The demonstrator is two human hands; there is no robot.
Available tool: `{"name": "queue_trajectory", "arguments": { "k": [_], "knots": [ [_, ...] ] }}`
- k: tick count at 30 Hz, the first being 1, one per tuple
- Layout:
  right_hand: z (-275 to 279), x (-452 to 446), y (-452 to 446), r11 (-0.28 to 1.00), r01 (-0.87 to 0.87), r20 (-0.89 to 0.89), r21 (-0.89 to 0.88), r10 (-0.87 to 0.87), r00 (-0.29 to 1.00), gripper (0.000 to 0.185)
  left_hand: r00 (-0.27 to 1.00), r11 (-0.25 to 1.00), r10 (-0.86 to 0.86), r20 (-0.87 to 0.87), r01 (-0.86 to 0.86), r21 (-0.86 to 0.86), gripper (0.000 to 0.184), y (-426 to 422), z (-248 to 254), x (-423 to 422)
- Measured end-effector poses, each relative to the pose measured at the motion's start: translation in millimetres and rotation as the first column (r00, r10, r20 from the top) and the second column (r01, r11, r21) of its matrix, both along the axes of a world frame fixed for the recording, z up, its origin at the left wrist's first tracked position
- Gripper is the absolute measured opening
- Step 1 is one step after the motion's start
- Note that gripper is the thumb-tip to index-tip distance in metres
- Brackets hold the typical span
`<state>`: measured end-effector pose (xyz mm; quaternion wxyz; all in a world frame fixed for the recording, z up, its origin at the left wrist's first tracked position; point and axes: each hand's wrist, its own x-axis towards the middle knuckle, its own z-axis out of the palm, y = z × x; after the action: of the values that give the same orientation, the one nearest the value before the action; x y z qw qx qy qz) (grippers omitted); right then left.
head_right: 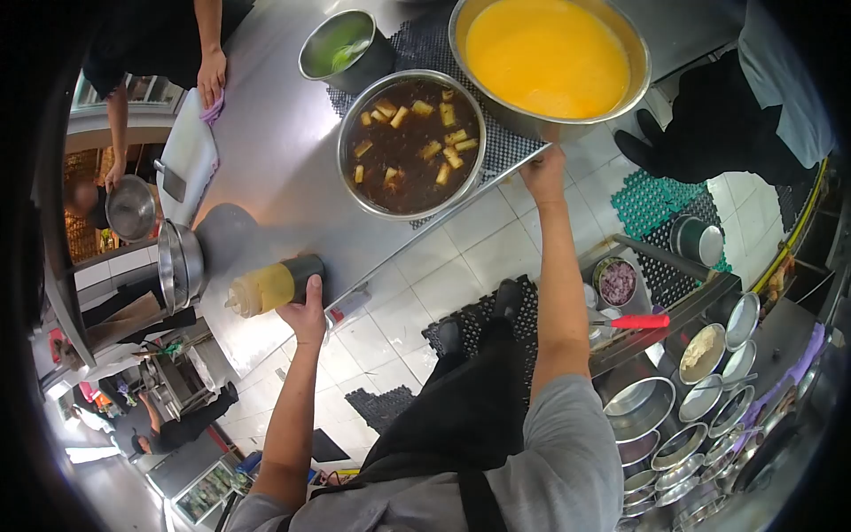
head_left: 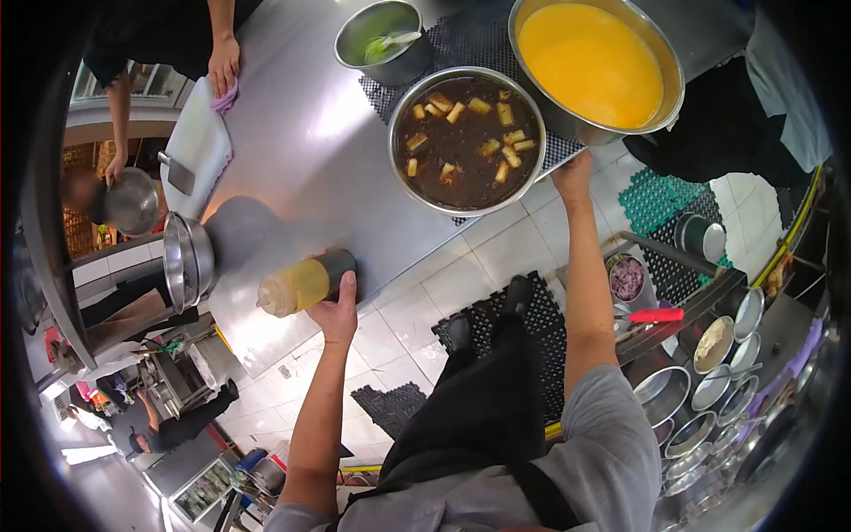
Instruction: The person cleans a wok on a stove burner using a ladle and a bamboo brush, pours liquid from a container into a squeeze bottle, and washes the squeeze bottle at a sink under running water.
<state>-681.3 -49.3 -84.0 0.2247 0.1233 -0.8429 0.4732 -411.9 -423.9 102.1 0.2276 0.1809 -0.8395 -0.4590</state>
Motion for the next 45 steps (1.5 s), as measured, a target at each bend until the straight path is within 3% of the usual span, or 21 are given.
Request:
{"name": "queue_trajectory", "arguments": {
  "k": [1, 2, 5, 6, 12, 18, 21, 24, 26, 28, 30, 33, 34, 37, 40, 45],
  "knots": [
    [0, 3, 4, 0.998, -0.011, 0.005, 0.067, 0.011, 1.0, 0.02, 1.0, 1.0, 0.002, 0.003, -0.002, 0.001, 0.053, -1, 1, 0],
    [-1, 11, 6, 1.0, -0.009, 0.053, 0.015, 0.008, 0.999, 0.023, 1.0, 1.0, 0.002, 0.004, -0.002, 0.003, 0.053, -1, 1, 0],
    [28, 33, 7, 0.995, 0.007, -0.061, 0.098, -0.001, 0.998, 0.025, 1.0, 1.0, -0.001, 0.024, 0.0, 0.019, 0.054, 1, 4, 0],
    [30, 41, 11, 0.989, 0.0, -0.025, 0.146, 0.004, 1.0, 0.03, 1.0, 1.0, -0.002, 0.031, 0.002, 0.023, 0.055, 2, 5, -1],
    [42, 97, 11, 0.994, 0.069, 0.031, 0.084, -0.072, 0.997, 0.027, 0.999, 1.0, 0.019, 0.036, -0.019, -0.001, 0.055, 0, 3, 2],
    [97, 187, 1, 0.986, 0.162, 0.244, 0.028, -0.164, 0.956, 0.024, 0.999, 0.998, 0.024, -0.026, -0.022, 0.067, 0.054, -3, -7, 2],
    [118, 229, 15, 0.993, 0.113, 0.394, 0.013, -0.109, 0.913, 0.027, 0.999, 0.997, 0.042, 0.005, -0.042, 0.065, 0.053, -1, -9, 3],
    [166, 254, 24, 0.986, -0.137, 0.524, 0.094, 0.068, 0.849, 0.029, 0.999, 0.995, 0.052, 0.001, -0.052, 0.087, 0.049, -7, -11, 3],
    [228, 254, 8, 0.962, -0.272, 0.554, -0.021, 0.238, 0.798, 0.029, 0.997, 0.986, 0.04, 0.069, -0.05, 0.16, 0.045, -8, -3, 3],
    [277, 258, -8, 0.922, -0.374, 0.589, -0.097, 0.356, 0.726, 0.027, 0.996, 0.992, 0.084, -0.018, -0.081, 0.098, 0.044, -10, 6, 0],
    [311, 260, -22, 0.896, -0.429, 0.635, -0.117, 0.399, 0.661, 0.024, 0.986, 0.985, 0.168, 0.017, -0.169, 0.03, 0.045, -17, 19, 3],
    [364, 258, -56, 0.816, -0.456, 0.613, -0.355, 0.572, 0.545, 0.019, 0.965, 0.964, 0.263, 0.003, -0.263, 0.051, 0.049, -56, 13, 21],
    [381, 252, -75, 0.764, -0.55, 0.567, -0.337, 0.631, 0.529, 0.02, 0.958, 0.955, 0.287, -0.005, -0.286, 0.079, 0.051, -67, 12, 36],
    [404, 237, -147, 0.699, -0.562, 0.542, -0.443, 0.708, 0.453, 0.025, 0.974, 0.974, 0.226, -0.032, -0.225, 0.029, 0.054, -106, 20, 68],
    [397, 217, -234, 0.756, -0.578, 0.585, -0.308, 0.63, 0.512, 0.032, 0.975, 0.975, 0.219, -0.039, -0.221, -0.036, 0.058, -134, 23, 93],
    [357, 180, -351, 0.768, -0.61, 0.525, -0.194, 0.607, 0.597, 0.035, 0.987, 0.951, 0.159, -0.033, -0.144, 0.273, 0.059, -158, 66, 122]
  ]
}}
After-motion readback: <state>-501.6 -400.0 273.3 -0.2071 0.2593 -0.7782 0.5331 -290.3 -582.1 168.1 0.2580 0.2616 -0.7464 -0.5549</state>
